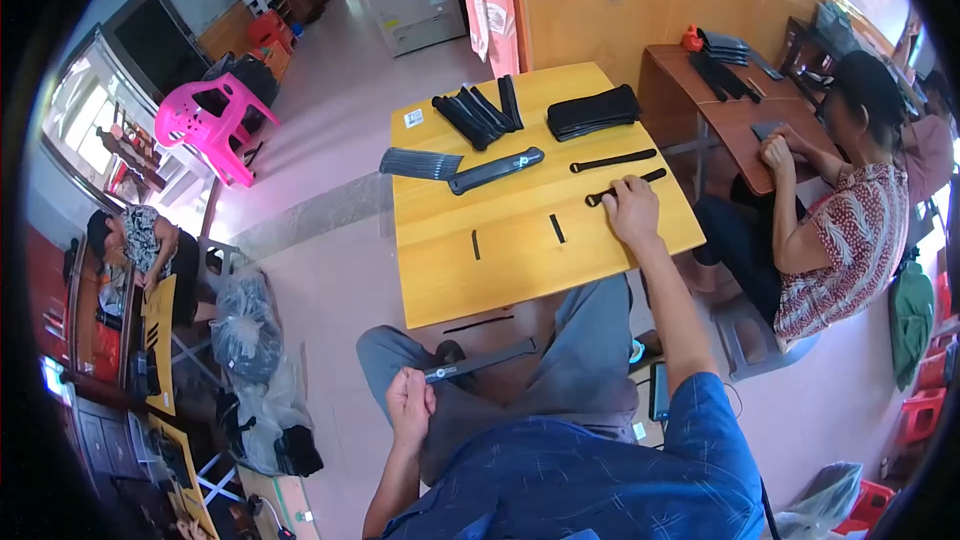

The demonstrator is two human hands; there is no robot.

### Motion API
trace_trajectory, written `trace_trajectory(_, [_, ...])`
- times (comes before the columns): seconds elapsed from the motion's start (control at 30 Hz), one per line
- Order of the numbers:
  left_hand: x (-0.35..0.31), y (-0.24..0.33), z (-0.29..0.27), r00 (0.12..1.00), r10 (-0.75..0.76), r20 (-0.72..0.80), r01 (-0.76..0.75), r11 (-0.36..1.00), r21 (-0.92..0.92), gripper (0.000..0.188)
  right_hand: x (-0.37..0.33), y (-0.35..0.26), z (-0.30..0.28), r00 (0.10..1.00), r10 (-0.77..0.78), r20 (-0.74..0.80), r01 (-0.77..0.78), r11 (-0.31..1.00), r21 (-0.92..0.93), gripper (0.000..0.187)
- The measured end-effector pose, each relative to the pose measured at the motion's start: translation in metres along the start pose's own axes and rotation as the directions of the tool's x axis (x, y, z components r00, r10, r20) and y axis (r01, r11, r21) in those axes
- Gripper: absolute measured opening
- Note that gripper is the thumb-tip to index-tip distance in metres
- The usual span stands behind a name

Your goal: Assembling plastic buckles and adjustment sliders onto black fabric straps for soft goods.

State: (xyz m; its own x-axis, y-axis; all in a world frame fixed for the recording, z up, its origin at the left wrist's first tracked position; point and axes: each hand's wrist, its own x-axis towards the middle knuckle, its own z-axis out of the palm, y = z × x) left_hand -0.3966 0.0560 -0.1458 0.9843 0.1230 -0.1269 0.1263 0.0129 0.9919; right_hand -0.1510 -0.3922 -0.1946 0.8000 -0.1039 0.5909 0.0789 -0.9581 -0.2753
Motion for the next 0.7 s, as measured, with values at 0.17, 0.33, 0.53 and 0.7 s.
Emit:
trace_trajectory(0.17, [0.002,-0.002,0.001,1.000,-0.009,-0.007,0.009,0.999,-0.030,0.029,0.021,0.015,0.015,0.998,0.067,0.004,-0.067,0.996,-0.056,0.026])
trace_trajectory(0.33, [0.000,-0.008,-0.004,0.999,-0.038,0.001,0.038,0.997,-0.070,0.029,0.027,0.006,0.019,0.992,0.116,0.052,-0.109,0.987,-0.121,0.032])
trace_trajectory(0.53, [0.000,-0.010,-0.008,0.999,-0.045,-0.001,0.045,0.995,-0.088,0.029,0.036,0.005,0.037,0.966,0.180,0.187,-0.145,0.971,-0.188,0.042])
trace_trajectory(0.7, [-0.001,-0.006,-0.009,0.999,-0.043,-0.013,0.042,0.997,-0.057,0.030,0.049,0.014,0.040,0.955,0.190,0.227,-0.155,0.974,-0.164,0.043])
